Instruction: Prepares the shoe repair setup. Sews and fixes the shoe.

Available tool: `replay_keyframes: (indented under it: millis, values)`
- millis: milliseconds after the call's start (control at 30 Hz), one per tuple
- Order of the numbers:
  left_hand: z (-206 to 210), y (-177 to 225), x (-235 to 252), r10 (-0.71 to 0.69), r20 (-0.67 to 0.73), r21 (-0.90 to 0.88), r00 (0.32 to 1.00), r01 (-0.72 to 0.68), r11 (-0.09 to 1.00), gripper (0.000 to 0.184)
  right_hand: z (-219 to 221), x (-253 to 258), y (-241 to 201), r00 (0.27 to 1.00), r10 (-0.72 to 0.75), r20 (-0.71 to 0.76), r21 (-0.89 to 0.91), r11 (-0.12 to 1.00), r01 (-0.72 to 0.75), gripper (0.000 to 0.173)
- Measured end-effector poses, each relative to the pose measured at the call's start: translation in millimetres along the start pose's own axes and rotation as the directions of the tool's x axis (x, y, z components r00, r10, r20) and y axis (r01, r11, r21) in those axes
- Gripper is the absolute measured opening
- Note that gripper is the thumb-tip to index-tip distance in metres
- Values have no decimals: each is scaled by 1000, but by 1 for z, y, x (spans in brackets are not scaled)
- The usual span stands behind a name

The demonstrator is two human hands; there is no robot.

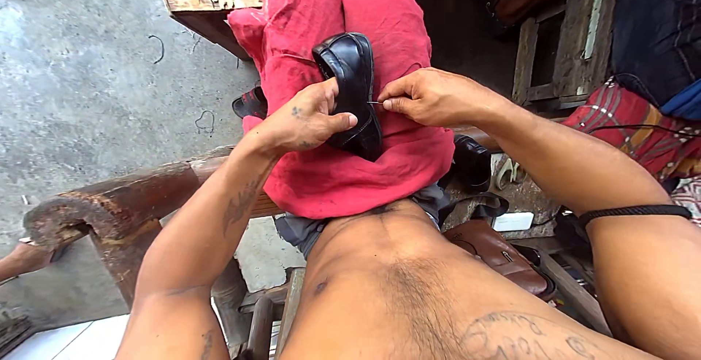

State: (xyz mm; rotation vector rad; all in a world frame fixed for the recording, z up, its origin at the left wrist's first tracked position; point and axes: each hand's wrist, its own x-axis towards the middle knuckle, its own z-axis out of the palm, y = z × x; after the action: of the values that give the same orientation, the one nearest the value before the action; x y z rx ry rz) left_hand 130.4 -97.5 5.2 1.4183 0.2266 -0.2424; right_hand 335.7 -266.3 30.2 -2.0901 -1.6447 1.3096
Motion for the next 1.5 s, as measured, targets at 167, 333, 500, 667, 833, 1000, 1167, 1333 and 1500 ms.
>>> replay_keyframes:
  millis: [167, 333, 500, 667, 833, 1000, 1167, 1333, 1500]
  values:
    - [1, 0, 2, -10, 16, -1, 1000, 10, 1000, 30, 4, 10, -8, 1000, -25, 1, -22, 999, 25, 29]
    - [12, 3, 1, -25, -22, 39, 999, 26, 999, 29, 4, 10, -19, 999, 13, 33, -140, 990, -9, 30]
    - [-25, 12, -36, 129, -324, 257, 937, -44, 965, 27, 18, -14, -22, 980, -28, -198, -393, 918, -53, 29]
    - [-156, -26, -117, -3, -755, 516, 655, 598, 614, 32, 43, -25, -11, 925, -15, -380, -365, 921, -136, 26]
    - [-82, 29, -66, -10, -521, 722, 854, 447, 527, 39, 54, -20, -12, 895, 6, -446, -291, 945, -151, 29]
    - [-15, 31, 16, 151, 21, 924, 988, -77, 374, 21, 54, -17, -18, 887, 3, -462, -288, 945, -154, 27]
    - [-45, 36, -13, 280, 225, 612, 933, -359, 704, 23, 59, -21, -19, 866, 9, -500, -252, 955, -155, 28]
    - [-48, 34, -22, 212, 121, -40, 970, -209, 977, 15, 57, -15, -30, 882, 32, -470, -252, 953, -168, 21]
    - [-10, 36, 3, 77, -109, 722, 991, 26, 691, 23, 60, -16, -25, 847, -24, -531, -218, 970, -109, 24]
